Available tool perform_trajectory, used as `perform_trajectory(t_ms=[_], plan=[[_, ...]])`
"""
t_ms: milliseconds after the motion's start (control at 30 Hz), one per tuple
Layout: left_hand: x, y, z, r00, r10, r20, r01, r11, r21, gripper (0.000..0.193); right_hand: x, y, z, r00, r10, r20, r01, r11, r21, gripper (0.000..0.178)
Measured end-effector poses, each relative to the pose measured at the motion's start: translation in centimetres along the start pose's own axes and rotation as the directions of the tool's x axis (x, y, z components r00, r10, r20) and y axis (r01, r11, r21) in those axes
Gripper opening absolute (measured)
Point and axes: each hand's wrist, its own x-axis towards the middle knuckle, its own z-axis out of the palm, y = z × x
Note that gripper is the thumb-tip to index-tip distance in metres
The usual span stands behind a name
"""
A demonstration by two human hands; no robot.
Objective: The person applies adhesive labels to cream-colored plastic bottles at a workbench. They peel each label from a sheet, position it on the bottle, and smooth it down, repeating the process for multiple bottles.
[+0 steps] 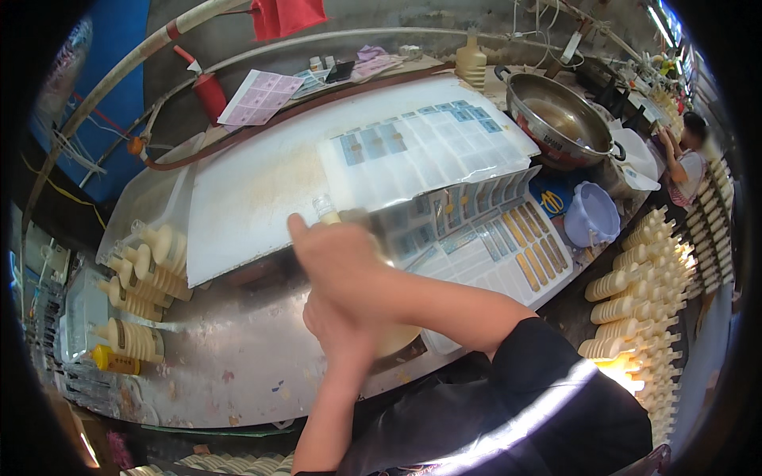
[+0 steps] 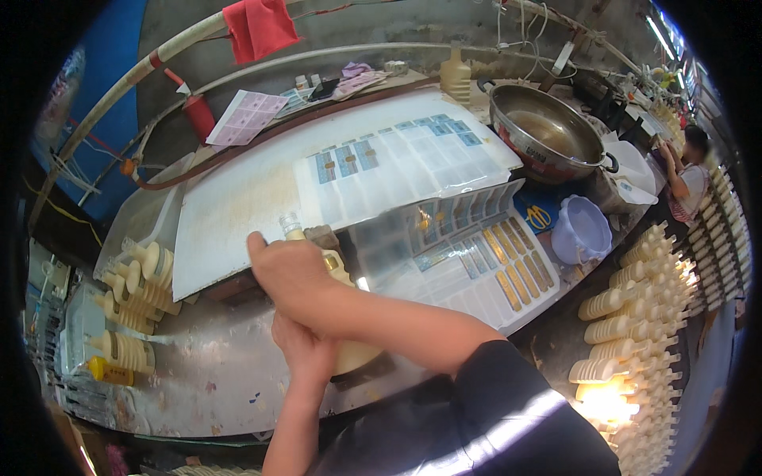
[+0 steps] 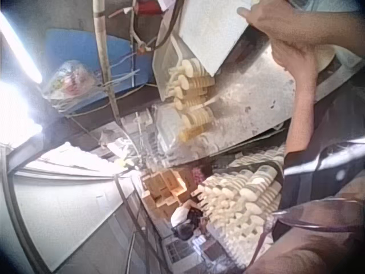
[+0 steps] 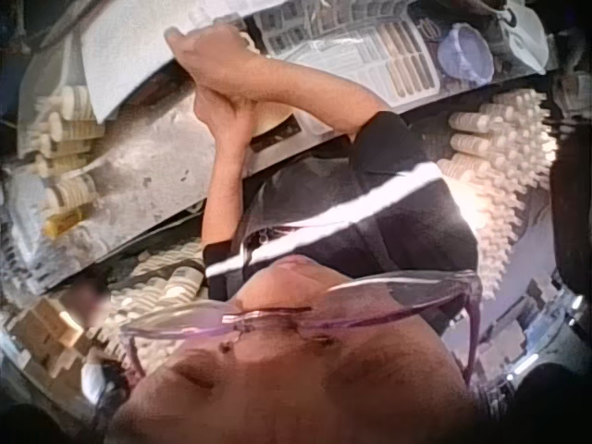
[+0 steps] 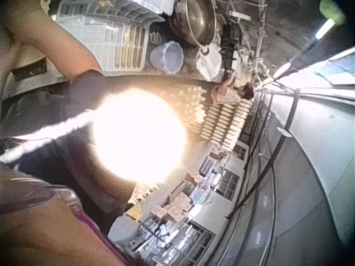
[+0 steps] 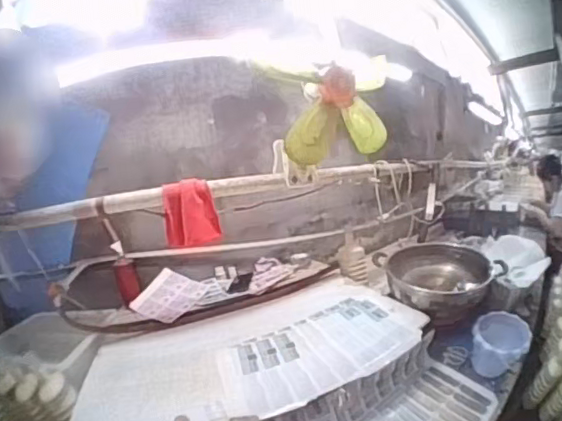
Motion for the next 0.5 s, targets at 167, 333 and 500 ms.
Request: perform_trajectory(t_ms=[167,333,500], plan=[[-0.8,-0.9,-0.4,0.997,-0.03,0.076,0.025,0.997,0.07,0.103,-2.7,6.4,-0.4,0.941,0.338,0.0,-0.321,0.894,0.311,0.029],[-1.0,-1.4,0.3,0.999,-0.001,0.042,0.002,0.999,-0.032,0.108,-6.9,10.3,2.3,0.876,0.482,-0.021,-0.386,0.727,0.568,0.034],[-1.4,-1.4,0.3,0.973,-0.207,0.099,0.222,0.959,-0.174,0.106,-5.9,13.1,1.6,0.863,0.503,-0.056,-0.326,0.637,0.698,0.026]])
